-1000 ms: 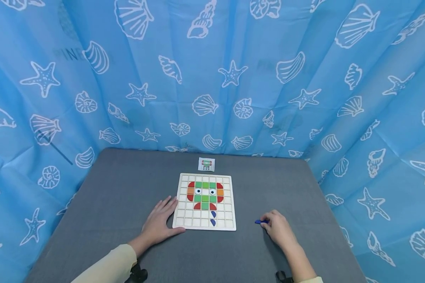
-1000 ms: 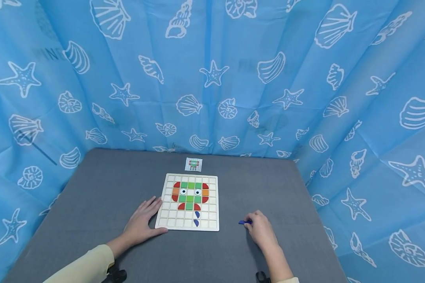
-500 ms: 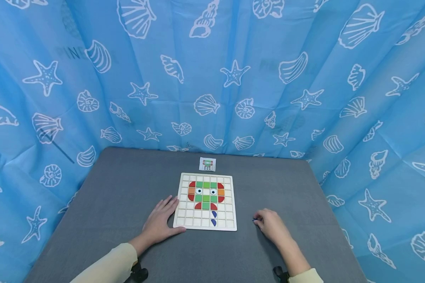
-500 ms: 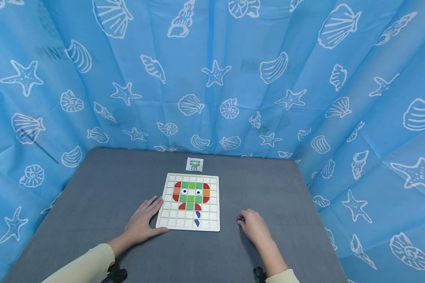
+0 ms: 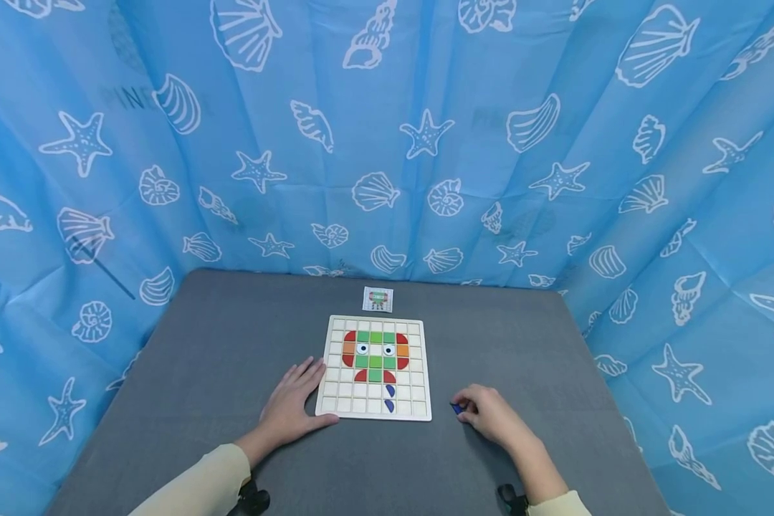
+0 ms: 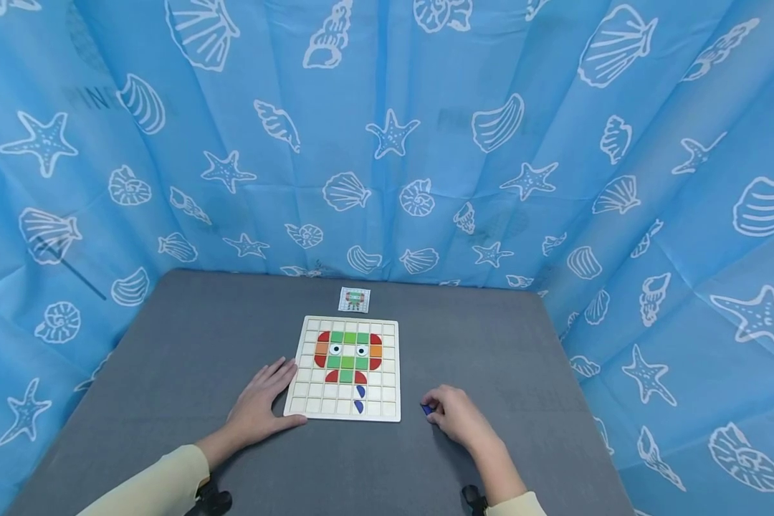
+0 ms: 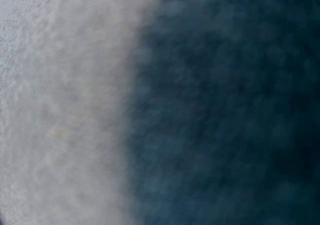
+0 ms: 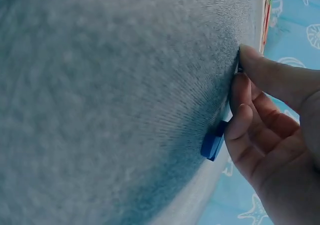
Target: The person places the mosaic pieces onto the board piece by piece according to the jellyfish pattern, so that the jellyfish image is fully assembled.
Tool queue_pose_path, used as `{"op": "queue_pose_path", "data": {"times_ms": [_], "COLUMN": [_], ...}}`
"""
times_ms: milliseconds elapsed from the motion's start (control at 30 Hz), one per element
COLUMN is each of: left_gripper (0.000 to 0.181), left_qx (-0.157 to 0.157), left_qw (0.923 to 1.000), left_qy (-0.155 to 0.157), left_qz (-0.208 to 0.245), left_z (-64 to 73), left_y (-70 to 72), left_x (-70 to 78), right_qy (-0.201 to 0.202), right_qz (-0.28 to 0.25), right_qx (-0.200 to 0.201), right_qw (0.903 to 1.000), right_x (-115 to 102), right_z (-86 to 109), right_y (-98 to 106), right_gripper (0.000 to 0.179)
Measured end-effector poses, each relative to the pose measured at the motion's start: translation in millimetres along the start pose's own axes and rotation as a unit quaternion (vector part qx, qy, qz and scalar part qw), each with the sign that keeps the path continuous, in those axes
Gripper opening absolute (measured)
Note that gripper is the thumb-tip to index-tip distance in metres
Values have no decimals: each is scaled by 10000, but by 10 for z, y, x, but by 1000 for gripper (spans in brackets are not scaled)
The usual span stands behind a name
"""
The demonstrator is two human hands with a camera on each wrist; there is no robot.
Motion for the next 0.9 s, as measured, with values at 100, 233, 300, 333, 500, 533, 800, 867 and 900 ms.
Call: {"op": "queue_pose_path", "data": {"times_ms": [100,233,300,333,500,533,800,867,900], "left_gripper": [114,113,112,112,111,111,114,114,114], "left_qx": [60,93,85,89,94,113,65,20,5], "left_qw": [10000,9999,10000,9999,9999,9999,9999,9999,9999], "left_qy": [-27,-27,-20,-24,-66,-81,-100,-103,-109], "left_qz": [25,46,40,42,19,9,-61,-85,-109], "left_z": [4,0,0,1,4,3,1,-1,-3], "left_y": [-15,-13,-6,-2,-11,-15,-2,6,7], "left_x": [-9,-9,-4,-1,-7,-11,-21,-15,-12], "right_qy": [-109,-117,19,99,479,538,1122,1198,1219], "right_qz": [40,18,-41,-90,-223,-248,-469,-412,-359], "right_qx": [73,291,434,489,490,448,65,17,12], "right_qw": [9999,9995,9990,9987,9974,9972,9926,9919,9919], "right_x": [-30,-126,-201,-242,-483,-532,-901,-969,-999], "right_z": [-14,-79,-122,-146,-259,-281,-463,-499,-512], "right_y": [-19,-32,-31,-33,-82,-101,-324,-387,-413], "right_gripper": [18,18,18,19,21,21,22,22,21]}}
Point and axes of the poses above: each hand's wrist, its own z-axis away from the middle knuckle, its own y-axis out of the back of the hand, x = y × z, the point moved 1 cm from there along -z, towards the middle knuckle, and after that the axes turned 4 degrees about x, right-handed, at the moved point
